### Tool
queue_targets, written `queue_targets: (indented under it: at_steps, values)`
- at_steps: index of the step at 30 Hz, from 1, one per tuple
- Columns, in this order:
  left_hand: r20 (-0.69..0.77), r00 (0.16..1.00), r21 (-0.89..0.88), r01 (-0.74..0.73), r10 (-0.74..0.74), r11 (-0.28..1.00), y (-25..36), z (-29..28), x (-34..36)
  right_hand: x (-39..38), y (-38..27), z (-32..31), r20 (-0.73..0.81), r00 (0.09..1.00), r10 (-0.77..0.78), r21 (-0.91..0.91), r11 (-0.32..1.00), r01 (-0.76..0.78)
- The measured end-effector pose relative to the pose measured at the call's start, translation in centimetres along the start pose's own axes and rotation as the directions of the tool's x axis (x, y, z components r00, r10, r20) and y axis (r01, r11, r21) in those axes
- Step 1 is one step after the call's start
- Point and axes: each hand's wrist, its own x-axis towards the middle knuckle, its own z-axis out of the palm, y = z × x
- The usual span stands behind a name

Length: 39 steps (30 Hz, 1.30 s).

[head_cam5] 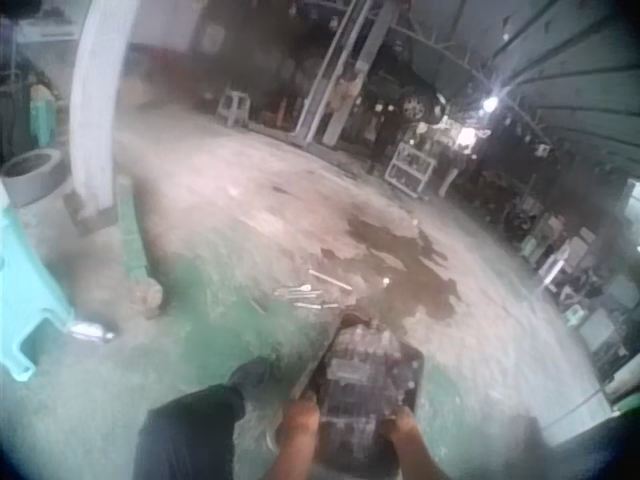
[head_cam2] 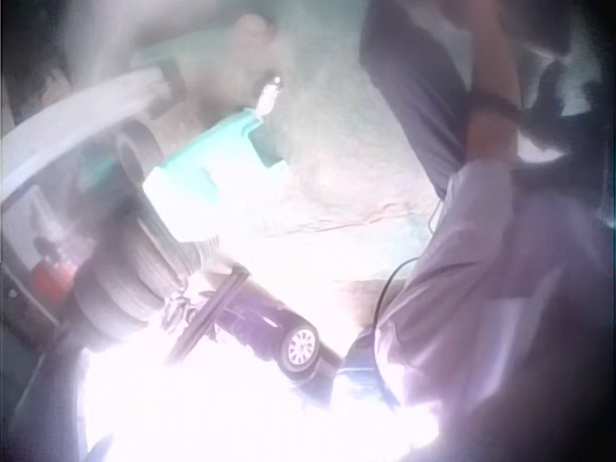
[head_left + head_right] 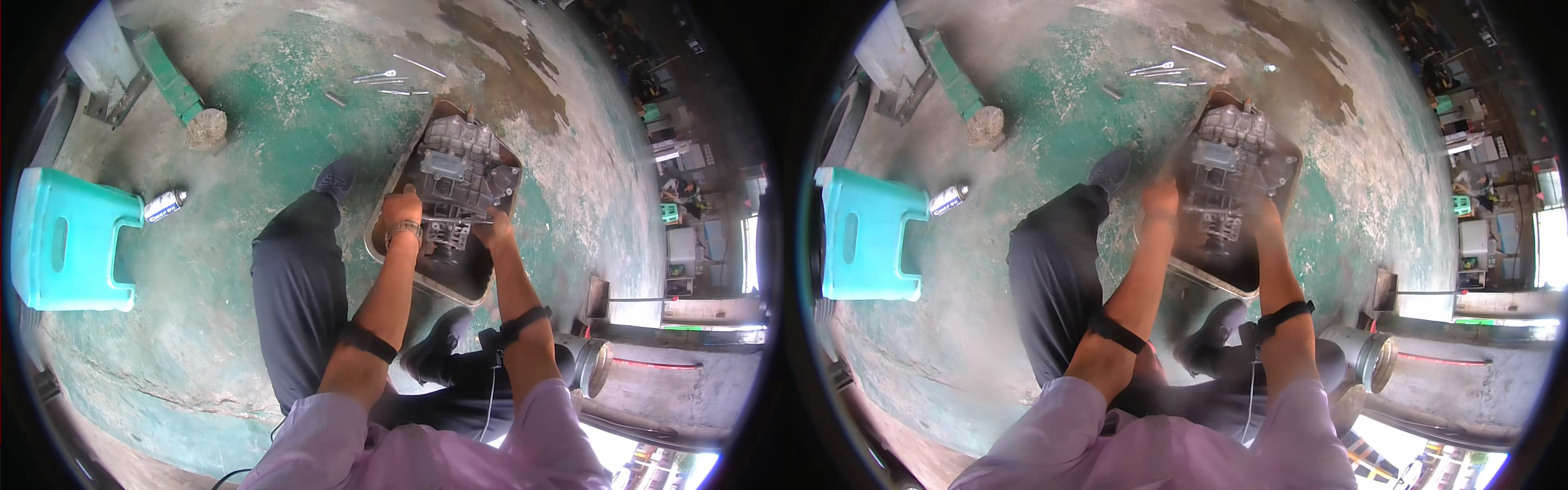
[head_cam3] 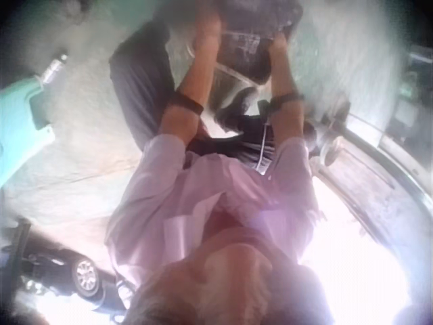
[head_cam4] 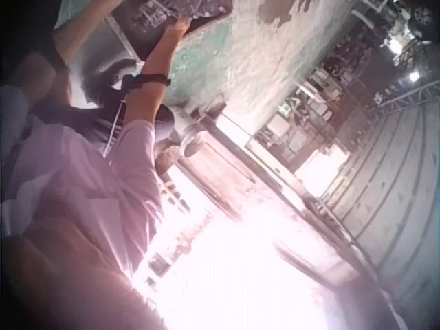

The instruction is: The person sits on a low stool and uses a ratchet and socket to loosen and remove bolts from a small engine block placed in a metal tray. They repeatedly reposition the engine, swap sockets, and continue removing fasteners throughout the clip.

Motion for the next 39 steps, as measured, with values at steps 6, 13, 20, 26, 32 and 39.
queue_targets:
  at_steps: [6, 13, 20, 26, 32, 39]
  values:
    - [0.017, 0.999, -0.008, -0.048, 0.048, 0.999, -0.3, 0.8, -1.3, -2.5, -3.4, 1.1, -0.079, 0.902, 0.425, 0.687, 0.679, -0.260]
    - [0.077, 0.997, 0.131, -0.021, 0.011, 0.991, -3.2, 2.2, 0.8, -4.5, -7.9, 0.7, -0.029, 0.887, 0.461, 0.293, 0.852, -0.434]
    - [0.208, 0.968, 0.475, -0.222, 0.137, 0.852, -6.5, 3.8, 1.2, -4.5, -11.7, 0.2, 0.043, 0.861, 0.506, -0.083, 0.861, -0.502]
    - [0.235, 0.968, 0.375, -0.176, 0.090, 0.910, -10.9, 5.6, 2.7, -3.3, -13.0, 0.2, 0.079, 0.733, 0.675, -0.403, 0.695, -0.596]
    - [0.225, 0.974, 0.516, -0.148, 0.033, 0.844, -12.2, 7.1, 3.9, -2.6, -14.4, 0.1, 0.131, 0.703, 0.699, -0.523, 0.651, -0.550]
    - [0.286, 0.937, -0.535, 0.329, -0.200, 0.778, -3.1, 0.1, -1.7, -0.1, -15.9, 0.5, 0.299, 0.466, 0.833, -0.709, 0.521, -0.476]
